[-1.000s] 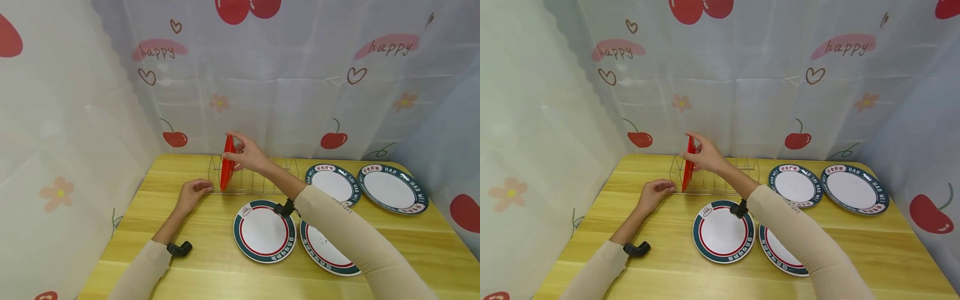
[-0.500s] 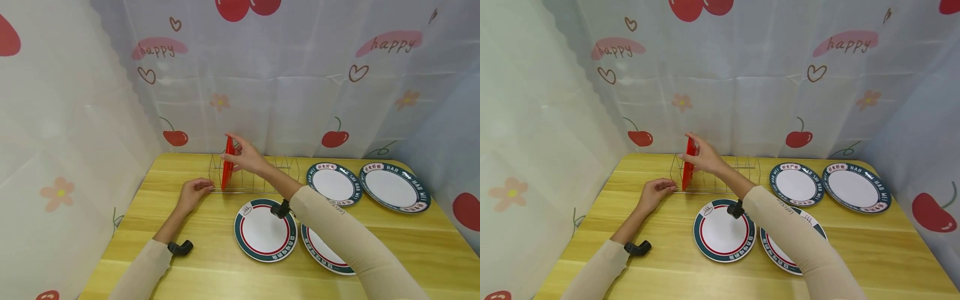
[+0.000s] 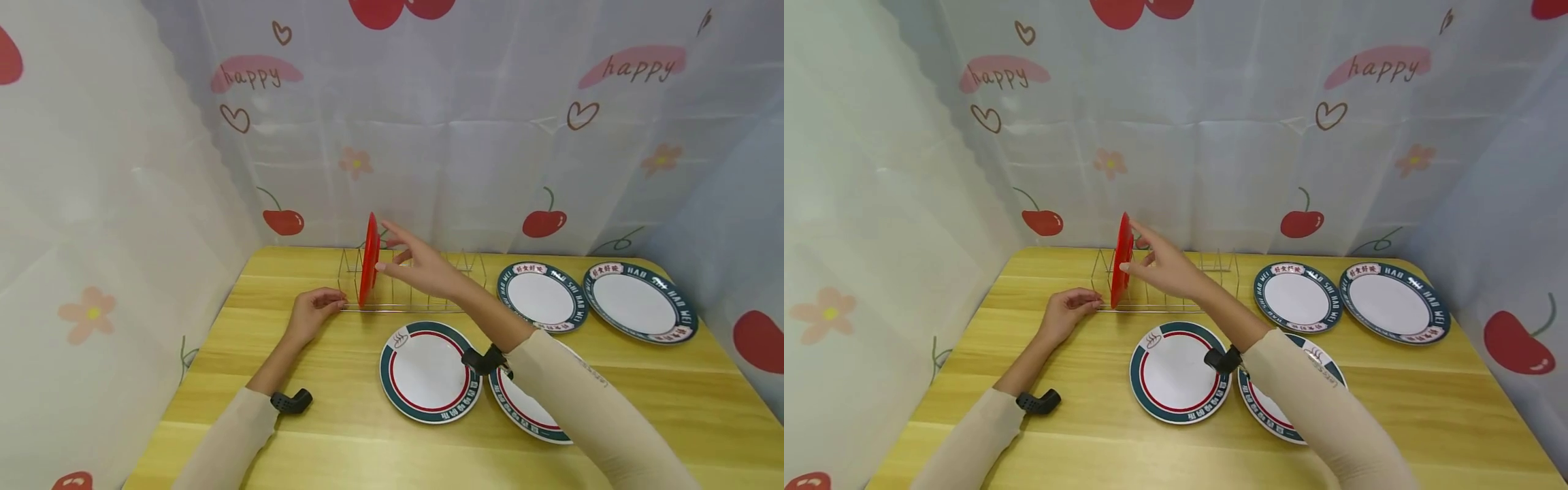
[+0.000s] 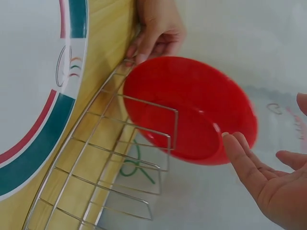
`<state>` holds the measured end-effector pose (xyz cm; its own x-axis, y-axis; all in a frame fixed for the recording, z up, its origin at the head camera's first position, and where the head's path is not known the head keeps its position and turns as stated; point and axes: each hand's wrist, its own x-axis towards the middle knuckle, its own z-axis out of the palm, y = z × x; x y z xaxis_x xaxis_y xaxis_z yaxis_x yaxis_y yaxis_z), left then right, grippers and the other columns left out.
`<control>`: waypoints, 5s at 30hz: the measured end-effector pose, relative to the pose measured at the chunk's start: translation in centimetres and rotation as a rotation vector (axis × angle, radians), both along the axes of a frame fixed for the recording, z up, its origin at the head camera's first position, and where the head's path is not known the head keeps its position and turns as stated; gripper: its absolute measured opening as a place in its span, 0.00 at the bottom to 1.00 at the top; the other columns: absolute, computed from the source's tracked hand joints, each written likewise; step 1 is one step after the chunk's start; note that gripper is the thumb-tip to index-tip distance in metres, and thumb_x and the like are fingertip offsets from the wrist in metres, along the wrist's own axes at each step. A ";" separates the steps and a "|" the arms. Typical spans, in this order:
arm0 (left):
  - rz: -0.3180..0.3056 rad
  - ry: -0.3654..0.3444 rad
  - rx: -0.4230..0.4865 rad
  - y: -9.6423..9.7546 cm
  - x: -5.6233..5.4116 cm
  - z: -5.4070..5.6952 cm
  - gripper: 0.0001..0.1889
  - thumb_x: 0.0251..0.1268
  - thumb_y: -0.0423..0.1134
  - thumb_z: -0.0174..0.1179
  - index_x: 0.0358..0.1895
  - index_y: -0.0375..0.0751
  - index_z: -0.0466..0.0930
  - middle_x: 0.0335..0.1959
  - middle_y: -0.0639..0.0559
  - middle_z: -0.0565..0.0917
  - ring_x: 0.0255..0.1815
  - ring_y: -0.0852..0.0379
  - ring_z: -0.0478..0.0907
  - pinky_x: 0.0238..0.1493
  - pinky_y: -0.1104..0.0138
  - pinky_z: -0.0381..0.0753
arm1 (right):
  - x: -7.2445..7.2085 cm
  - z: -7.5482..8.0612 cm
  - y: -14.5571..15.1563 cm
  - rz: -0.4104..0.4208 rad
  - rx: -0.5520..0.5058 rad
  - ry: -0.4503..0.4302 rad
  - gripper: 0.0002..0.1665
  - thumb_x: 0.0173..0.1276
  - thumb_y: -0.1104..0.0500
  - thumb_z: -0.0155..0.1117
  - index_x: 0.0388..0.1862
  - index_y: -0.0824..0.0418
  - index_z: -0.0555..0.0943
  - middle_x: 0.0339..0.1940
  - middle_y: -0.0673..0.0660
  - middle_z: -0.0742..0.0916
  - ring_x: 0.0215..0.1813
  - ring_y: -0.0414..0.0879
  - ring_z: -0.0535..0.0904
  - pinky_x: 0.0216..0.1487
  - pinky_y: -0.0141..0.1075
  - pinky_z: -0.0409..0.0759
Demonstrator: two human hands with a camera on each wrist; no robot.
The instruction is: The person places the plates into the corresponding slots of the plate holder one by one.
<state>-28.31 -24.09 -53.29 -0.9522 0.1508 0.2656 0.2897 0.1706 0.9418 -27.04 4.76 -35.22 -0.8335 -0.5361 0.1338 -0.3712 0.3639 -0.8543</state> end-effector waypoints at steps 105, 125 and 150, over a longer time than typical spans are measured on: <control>-0.002 0.048 -0.016 0.1 0.5 0.4 0.09 0.65 0.22 0.65 0.47 0.24 0.85 0.42 0.31 0.87 0.43 0.42 0.88 0.42 0.61 0.89 | 13.6 -12.1 31.0 -0.145 -0.024 -0.599 0.35 0.74 0.65 0.61 0.77 0.68 0.64 0.79 0.76 0.56 0.58 0.35 0.77 0.56 0.34 0.83; -0.002 0.015 -0.037 0.6 1.7 2.3 0.09 0.65 0.21 0.64 0.47 0.22 0.84 0.42 0.31 0.87 0.44 0.34 0.86 0.42 0.58 0.89 | 15.1 -10.3 30.4 -0.188 -0.171 -0.565 0.42 0.79 0.63 0.52 0.85 0.45 0.49 0.66 0.22 0.68 0.58 0.24 0.74 0.55 0.37 0.84; 0.010 0.034 -0.063 0.7 1.8 2.5 0.09 0.66 0.23 0.64 0.47 0.23 0.85 0.43 0.32 0.87 0.44 0.34 0.86 0.43 0.61 0.89 | 14.7 -6.7 27.7 -0.258 -0.374 -0.338 0.42 0.80 0.69 0.48 0.85 0.45 0.51 0.80 0.46 0.54 0.61 0.33 0.71 0.51 0.37 0.86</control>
<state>-26.50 -23.42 -50.74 -0.9442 0.1586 0.2885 0.3197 0.2324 0.9186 -12.30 32.49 -41.97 -0.9607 -0.2766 -0.0221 0.0068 0.0564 -0.9984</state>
